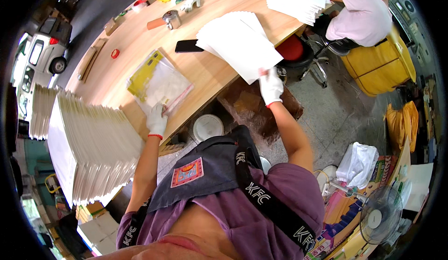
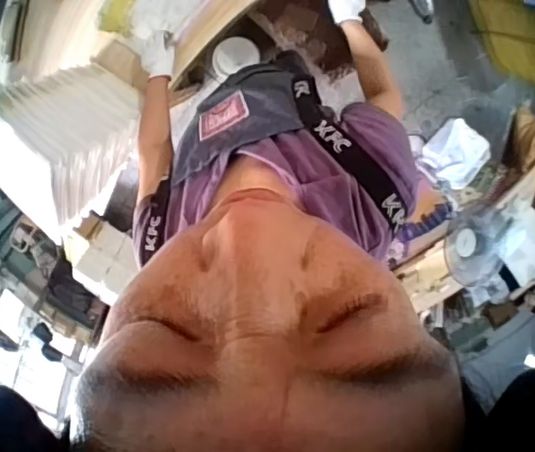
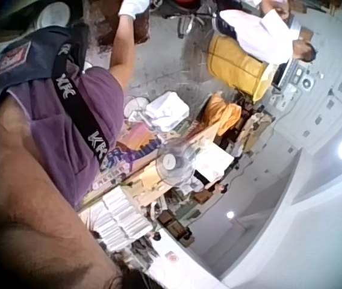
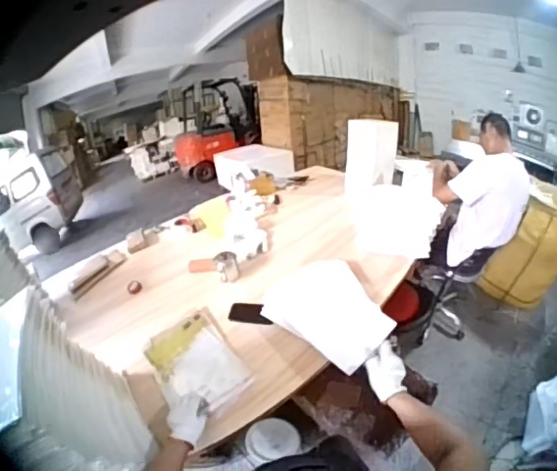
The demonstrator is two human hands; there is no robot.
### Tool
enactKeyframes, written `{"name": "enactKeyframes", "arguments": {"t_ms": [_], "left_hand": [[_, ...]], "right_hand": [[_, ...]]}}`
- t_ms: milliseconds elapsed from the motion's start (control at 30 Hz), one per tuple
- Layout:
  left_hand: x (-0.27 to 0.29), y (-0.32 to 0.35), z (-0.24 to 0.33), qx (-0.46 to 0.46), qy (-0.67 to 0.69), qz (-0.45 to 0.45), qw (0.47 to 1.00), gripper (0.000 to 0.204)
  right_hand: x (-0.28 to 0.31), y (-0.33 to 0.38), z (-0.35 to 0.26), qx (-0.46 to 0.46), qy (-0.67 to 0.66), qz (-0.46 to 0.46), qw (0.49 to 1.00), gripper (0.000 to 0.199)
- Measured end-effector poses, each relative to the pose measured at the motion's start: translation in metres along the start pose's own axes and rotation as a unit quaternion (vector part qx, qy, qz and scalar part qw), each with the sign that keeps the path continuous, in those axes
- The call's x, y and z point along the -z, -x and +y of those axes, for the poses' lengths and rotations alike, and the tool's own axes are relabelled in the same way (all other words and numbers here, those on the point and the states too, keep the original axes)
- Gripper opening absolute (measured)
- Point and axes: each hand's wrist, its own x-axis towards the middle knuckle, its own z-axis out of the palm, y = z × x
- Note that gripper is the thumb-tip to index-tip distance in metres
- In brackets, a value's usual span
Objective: The person places sheets of white paper into clear plastic bags on a wooden table. They repeatedly pick up a sheet, insert it into a bag, and then stack the filled bag onto a growing pile. A smartphone and other items are visible on the table.
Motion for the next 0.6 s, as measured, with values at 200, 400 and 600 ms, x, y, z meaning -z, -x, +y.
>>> {"name": "enactKeyframes", "arguments": {"t_ms": [200,400,600], "left_hand": [[-0.006,-0.003,-0.017,-0.024,0.016,-0.002,1.0,0.04],[-0.006,0.01,-0.023,-0.021,0.043,0.019,0.999,0.044],[-0.004,0.011,-0.022,-0.013,0.104,0.058,0.993,0.038]], "right_hand": [[-0.031,-0.054,0.076,-0.43,-0.507,-0.158,0.73,0.042],[-0.036,-0.066,0.042,-0.278,-0.545,-0.151,0.777,0.029],[0.034,0.016,-0.045,-0.288,-0.573,-0.365,0.675,0.05]]}}
